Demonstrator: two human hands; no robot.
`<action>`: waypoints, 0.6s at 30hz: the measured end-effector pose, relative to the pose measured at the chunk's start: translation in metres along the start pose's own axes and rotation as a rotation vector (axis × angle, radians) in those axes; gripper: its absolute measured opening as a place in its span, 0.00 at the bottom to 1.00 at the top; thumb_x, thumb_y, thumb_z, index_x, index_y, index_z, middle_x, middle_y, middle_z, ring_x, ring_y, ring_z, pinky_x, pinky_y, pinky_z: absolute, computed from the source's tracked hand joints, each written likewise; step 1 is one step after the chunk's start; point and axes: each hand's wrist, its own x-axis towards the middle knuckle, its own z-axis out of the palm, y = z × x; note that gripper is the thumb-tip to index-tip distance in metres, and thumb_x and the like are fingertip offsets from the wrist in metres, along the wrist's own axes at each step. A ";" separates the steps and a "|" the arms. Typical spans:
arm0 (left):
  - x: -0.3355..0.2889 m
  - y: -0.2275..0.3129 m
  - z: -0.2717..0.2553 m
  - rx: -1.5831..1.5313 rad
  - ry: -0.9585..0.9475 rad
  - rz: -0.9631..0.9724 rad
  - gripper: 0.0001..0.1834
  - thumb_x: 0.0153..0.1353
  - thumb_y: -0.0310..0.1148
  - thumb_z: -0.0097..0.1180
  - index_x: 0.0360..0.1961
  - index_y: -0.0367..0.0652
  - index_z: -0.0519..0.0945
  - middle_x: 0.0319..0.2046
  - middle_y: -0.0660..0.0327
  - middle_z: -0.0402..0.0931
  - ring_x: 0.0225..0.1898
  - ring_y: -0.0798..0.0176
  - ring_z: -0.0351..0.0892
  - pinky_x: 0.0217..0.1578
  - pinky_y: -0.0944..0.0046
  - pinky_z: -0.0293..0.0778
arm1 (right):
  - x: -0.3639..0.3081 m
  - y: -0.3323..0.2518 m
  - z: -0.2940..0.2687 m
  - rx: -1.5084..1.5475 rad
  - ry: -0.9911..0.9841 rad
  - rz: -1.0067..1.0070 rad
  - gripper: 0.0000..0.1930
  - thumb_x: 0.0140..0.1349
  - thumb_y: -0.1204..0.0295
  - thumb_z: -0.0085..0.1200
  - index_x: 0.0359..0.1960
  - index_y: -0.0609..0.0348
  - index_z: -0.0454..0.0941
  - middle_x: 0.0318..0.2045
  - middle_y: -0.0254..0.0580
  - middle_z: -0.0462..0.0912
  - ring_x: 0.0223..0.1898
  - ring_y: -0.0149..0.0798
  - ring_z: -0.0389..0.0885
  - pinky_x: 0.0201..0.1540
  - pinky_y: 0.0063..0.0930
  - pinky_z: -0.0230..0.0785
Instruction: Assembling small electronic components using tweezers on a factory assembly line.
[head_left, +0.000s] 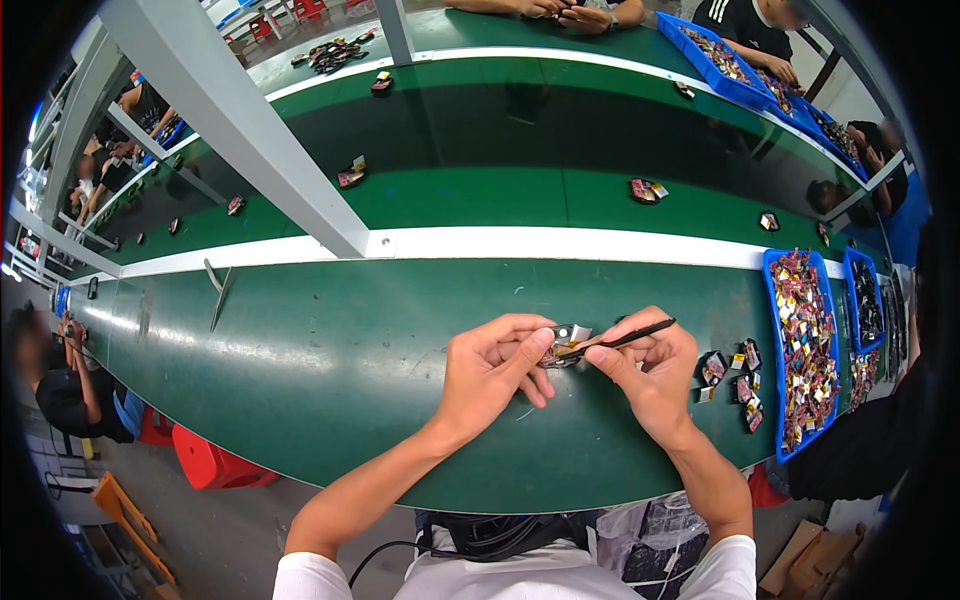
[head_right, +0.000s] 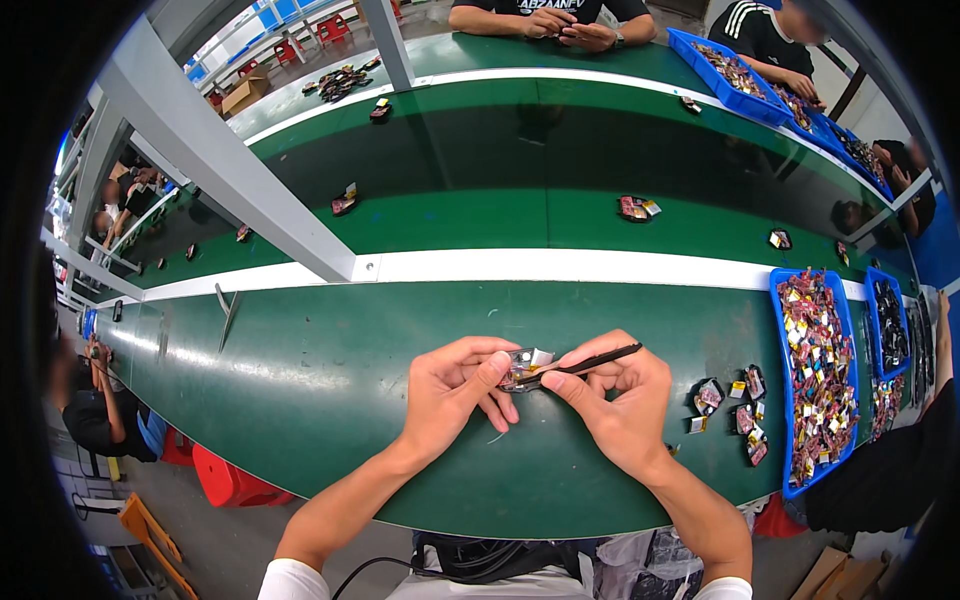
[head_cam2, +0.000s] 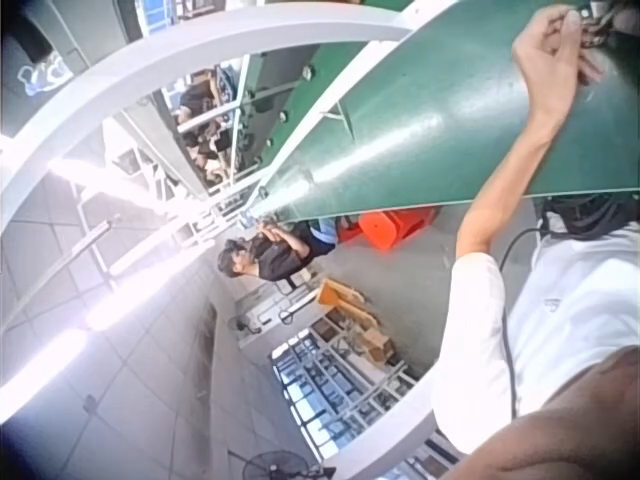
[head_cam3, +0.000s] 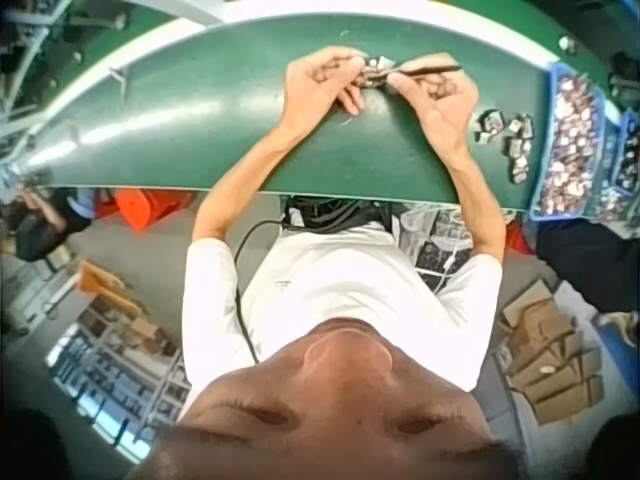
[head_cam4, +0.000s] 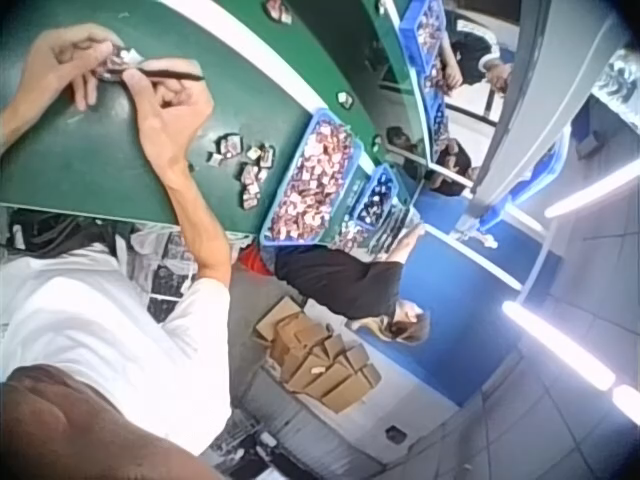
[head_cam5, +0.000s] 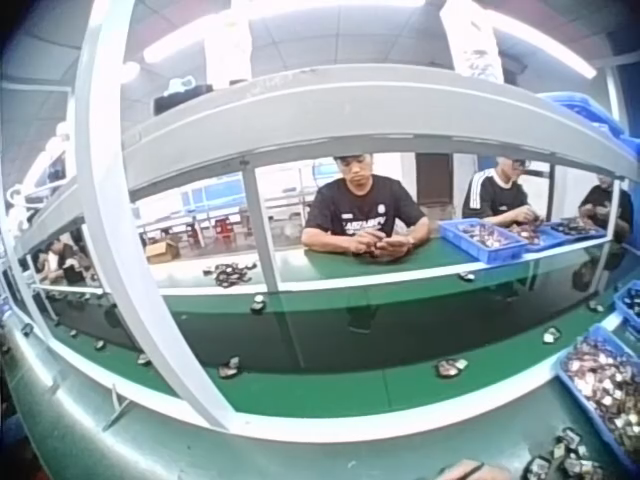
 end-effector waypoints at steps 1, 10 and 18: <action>0.000 0.000 0.000 -0.013 -0.012 -0.002 0.15 0.72 0.31 0.54 0.51 0.27 0.78 0.36 0.48 0.83 0.24 0.59 0.84 0.20 0.66 0.82 | 0.000 0.000 0.002 -0.023 0.006 -0.054 0.08 0.57 0.83 0.68 0.35 0.65 0.80 0.28 0.38 0.86 0.19 0.14 0.68 0.20 0.10 0.54; 0.000 -0.001 -0.002 -0.051 -0.025 0.017 0.14 0.72 0.30 0.54 0.50 0.27 0.78 0.32 0.52 0.81 0.25 0.62 0.84 0.21 0.68 0.81 | -0.002 0.003 0.004 -0.138 0.007 -0.205 0.08 0.54 0.83 0.69 0.33 0.67 0.82 0.29 0.42 0.86 0.16 0.15 0.68 0.18 0.12 0.54; 0.001 -0.001 -0.001 -0.051 -0.019 0.050 0.14 0.72 0.29 0.54 0.50 0.28 0.78 0.32 0.51 0.82 0.25 0.62 0.84 0.21 0.68 0.81 | -0.003 0.006 0.002 -0.232 -0.017 -0.270 0.07 0.55 0.84 0.69 0.33 0.66 0.82 0.28 0.40 0.85 0.16 0.15 0.67 0.17 0.12 0.53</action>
